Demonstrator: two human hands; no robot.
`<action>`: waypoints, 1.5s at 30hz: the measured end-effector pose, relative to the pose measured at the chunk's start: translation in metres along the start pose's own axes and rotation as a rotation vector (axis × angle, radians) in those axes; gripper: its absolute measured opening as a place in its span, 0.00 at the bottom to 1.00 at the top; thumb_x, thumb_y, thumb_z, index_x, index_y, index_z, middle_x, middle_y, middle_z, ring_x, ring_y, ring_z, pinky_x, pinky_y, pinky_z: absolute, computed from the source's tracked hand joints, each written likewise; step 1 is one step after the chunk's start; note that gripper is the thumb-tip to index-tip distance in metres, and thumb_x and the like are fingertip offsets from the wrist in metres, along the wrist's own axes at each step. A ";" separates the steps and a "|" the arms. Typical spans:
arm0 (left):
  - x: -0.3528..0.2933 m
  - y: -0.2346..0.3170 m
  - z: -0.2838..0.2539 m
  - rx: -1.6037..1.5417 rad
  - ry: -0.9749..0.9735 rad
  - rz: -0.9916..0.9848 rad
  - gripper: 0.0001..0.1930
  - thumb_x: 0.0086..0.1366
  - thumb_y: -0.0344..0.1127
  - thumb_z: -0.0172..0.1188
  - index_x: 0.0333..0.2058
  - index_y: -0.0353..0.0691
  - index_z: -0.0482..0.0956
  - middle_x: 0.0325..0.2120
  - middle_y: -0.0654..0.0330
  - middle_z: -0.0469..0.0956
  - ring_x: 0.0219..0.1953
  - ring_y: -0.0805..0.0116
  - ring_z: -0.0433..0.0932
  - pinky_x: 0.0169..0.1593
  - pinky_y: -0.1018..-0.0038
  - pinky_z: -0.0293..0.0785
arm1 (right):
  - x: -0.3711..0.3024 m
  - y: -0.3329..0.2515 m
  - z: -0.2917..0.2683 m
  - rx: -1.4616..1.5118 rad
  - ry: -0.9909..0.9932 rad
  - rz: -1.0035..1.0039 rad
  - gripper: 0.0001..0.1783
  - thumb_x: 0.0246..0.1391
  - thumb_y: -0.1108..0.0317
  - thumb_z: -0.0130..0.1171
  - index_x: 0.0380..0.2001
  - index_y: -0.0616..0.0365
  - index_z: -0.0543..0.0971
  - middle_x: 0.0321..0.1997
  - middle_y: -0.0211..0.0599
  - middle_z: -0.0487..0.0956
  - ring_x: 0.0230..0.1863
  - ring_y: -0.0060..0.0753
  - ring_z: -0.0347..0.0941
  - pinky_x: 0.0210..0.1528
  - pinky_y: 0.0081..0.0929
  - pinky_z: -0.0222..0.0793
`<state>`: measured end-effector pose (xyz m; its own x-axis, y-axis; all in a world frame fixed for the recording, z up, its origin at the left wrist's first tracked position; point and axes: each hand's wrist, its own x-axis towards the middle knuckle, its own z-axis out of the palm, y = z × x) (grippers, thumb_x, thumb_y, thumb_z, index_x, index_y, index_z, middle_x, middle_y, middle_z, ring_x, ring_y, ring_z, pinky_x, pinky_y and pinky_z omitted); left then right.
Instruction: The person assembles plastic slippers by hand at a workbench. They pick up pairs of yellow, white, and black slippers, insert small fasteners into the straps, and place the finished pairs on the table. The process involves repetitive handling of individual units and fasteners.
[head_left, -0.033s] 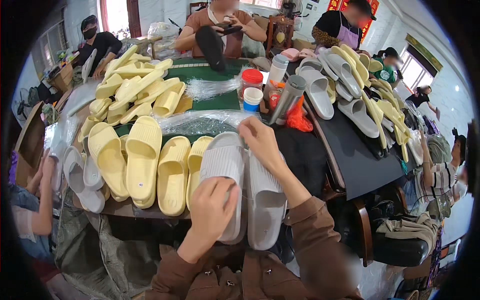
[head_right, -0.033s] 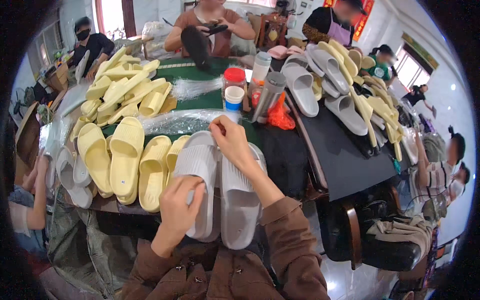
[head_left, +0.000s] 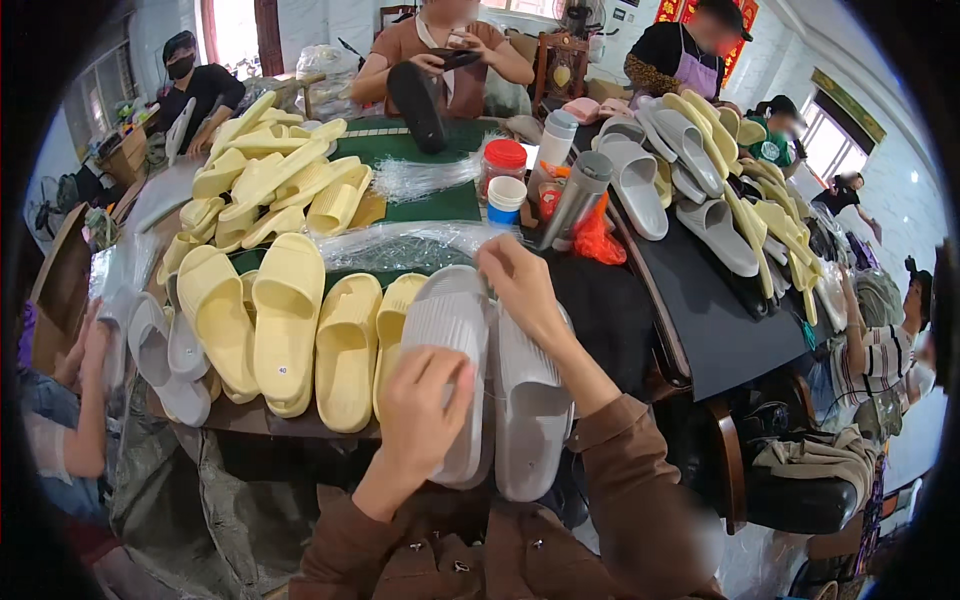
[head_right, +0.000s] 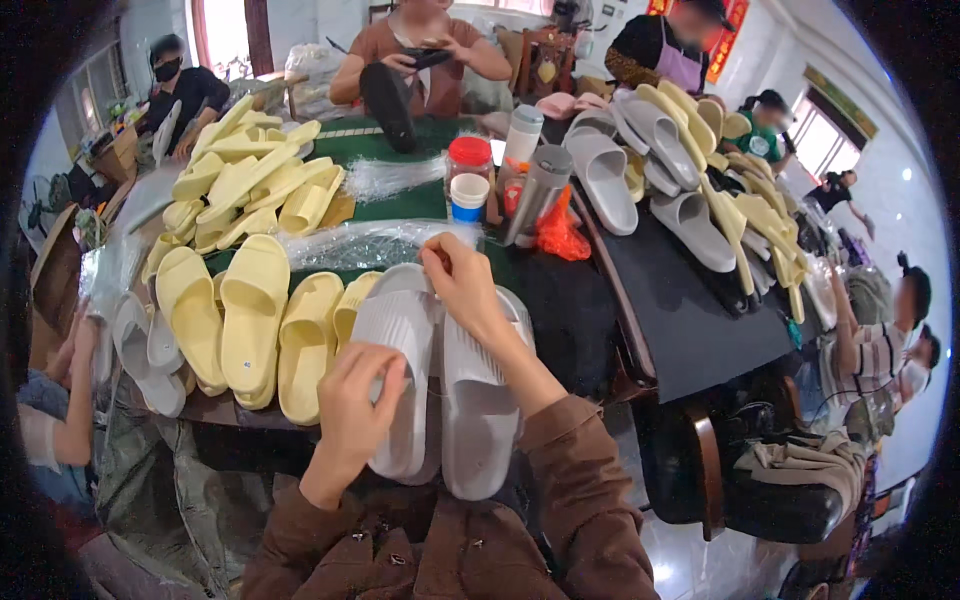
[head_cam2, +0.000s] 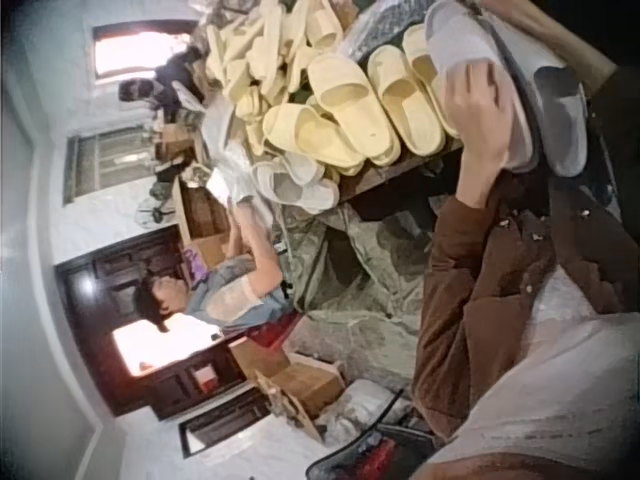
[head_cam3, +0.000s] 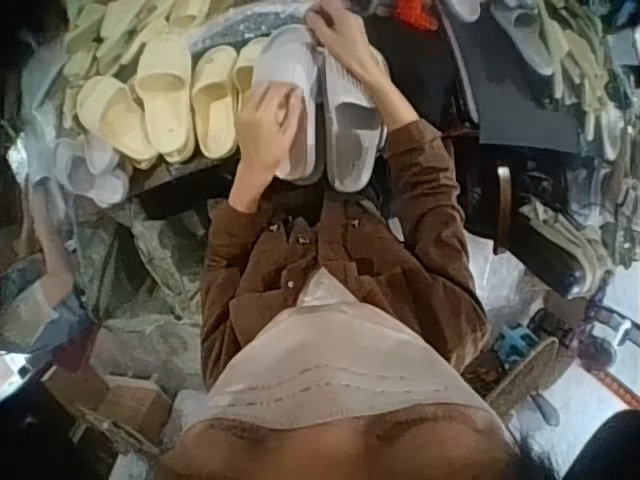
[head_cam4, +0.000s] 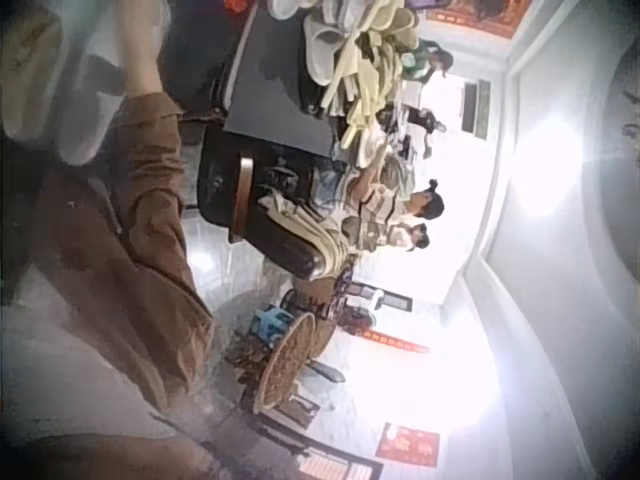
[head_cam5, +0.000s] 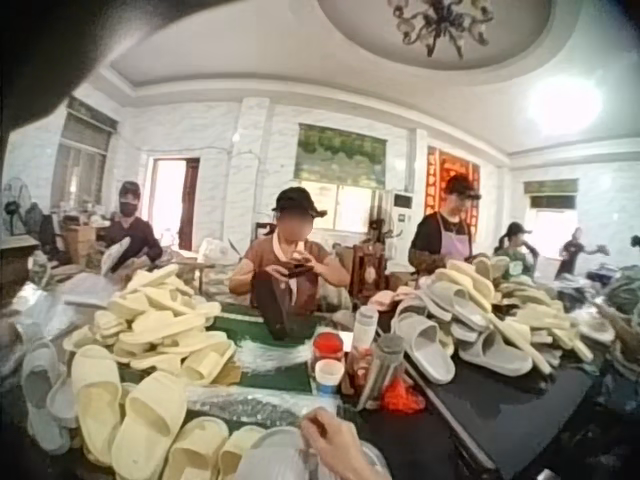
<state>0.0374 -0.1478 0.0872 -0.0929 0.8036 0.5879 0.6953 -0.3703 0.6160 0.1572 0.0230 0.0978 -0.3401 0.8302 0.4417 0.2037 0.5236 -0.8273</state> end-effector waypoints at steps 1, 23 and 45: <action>0.011 0.000 0.000 0.017 0.081 0.006 0.10 0.57 0.28 0.60 0.38 0.37 0.75 0.30 0.56 0.76 0.36 0.50 0.75 0.40 0.60 0.71 | 0.000 0.004 0.004 0.033 0.008 -0.002 0.08 0.56 0.71 0.56 0.33 0.65 0.79 0.24 0.39 0.79 0.25 0.24 0.74 0.30 0.23 0.69; 0.092 -0.069 0.065 -0.748 0.013 -0.486 0.03 0.66 0.28 0.54 0.34 0.37 0.76 0.21 0.67 0.72 0.20 0.83 0.65 0.24 0.84 0.60 | -0.013 0.033 0.017 0.174 0.118 -0.097 0.12 0.56 0.80 0.52 0.43 0.63 0.77 0.34 0.40 0.81 0.33 0.27 0.78 0.36 0.24 0.74; 0.085 -0.075 0.065 -0.659 -0.001 -0.470 0.09 0.67 0.31 0.52 0.37 0.34 0.80 0.24 0.62 0.75 0.25 0.75 0.70 0.30 0.76 0.66 | -0.019 0.032 0.014 0.089 0.146 -0.053 0.07 0.51 0.78 0.60 0.36 0.61 0.81 0.34 0.36 0.78 0.32 0.25 0.77 0.35 0.21 0.72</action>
<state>0.0238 -0.0214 0.0572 -0.2697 0.9439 0.1905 0.0209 -0.1920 0.9812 0.1572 0.0210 0.0583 -0.2104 0.8241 0.5259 0.1047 0.5539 -0.8260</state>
